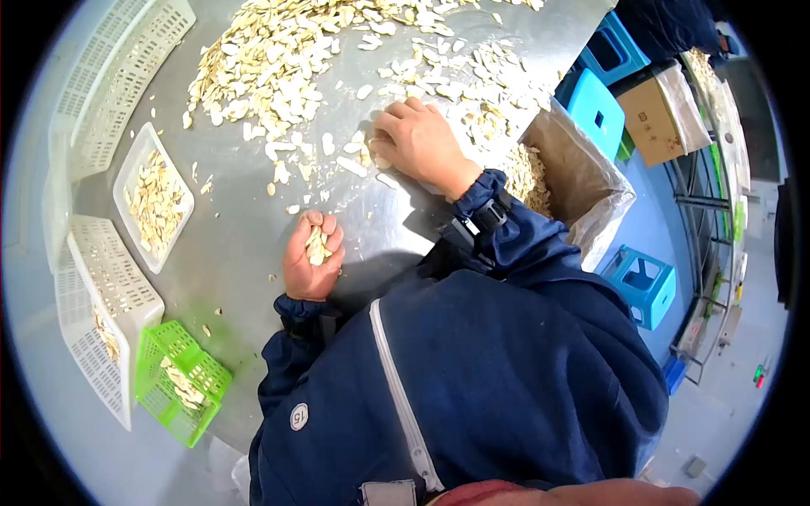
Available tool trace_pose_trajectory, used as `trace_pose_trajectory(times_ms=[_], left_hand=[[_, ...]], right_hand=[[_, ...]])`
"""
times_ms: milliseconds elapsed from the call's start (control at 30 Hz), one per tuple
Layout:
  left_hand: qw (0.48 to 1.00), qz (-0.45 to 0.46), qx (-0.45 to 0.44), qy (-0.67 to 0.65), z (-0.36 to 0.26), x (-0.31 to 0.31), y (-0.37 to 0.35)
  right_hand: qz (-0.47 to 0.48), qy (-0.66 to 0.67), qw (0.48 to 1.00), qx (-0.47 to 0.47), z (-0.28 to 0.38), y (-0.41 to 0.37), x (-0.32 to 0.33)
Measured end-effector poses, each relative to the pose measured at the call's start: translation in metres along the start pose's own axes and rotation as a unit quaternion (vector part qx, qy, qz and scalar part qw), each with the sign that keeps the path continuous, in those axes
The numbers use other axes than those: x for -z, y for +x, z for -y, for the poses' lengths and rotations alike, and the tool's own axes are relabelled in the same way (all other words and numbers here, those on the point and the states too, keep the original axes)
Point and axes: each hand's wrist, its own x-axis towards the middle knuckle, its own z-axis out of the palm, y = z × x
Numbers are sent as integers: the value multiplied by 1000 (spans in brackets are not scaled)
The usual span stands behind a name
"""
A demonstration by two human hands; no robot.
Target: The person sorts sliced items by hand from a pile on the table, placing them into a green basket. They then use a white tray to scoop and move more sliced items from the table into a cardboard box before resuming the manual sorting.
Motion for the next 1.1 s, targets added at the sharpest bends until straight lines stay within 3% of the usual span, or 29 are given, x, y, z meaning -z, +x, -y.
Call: trace_pose_trajectory(times_ms=[67,167,267,300,433,533,700,767,833,933,967,1100], left_hand=[[1000,0,1,9,-1,0,-1],[1000,-6,6,1,-1,0,0],[1000,-4,3,11,-1,-2,-1],[1000,-1,2,10,0,-2,-2],[1000,9,8,1,0,-2,0],[1000,13,7,-2,0,-1,-1],[1000,9,5,2,0,0,-2],[1000,9,4,4,1,3,0],[1000,-26,4,17,2,-4,-1],[995,-87,-9,49,3,-25,-2],[992,-109,-16,61,3,-28,-2],[998,-48,7,46,0,-4,-3]], right_hand=[[33,34,999,2,-5,-3,-2],[-46,98,988,107,-6,-11,8],[-74,141,986,39,-24,-19,7],[-58,96,993,-24,-29,-21,12],[-47,91,995,-14,-19,-20,14],[-50,69,995,54,-2,-19,-1],[-19,72,997,19,8,-18,-5],[33,183,982,-37,24,-17,11],[120,340,928,-93,47,-16,28],[-7,342,937,76,59,-18,5],[-15,289,953,92,56,-17,1],[-23,139,980,143,38,-22,-13]])
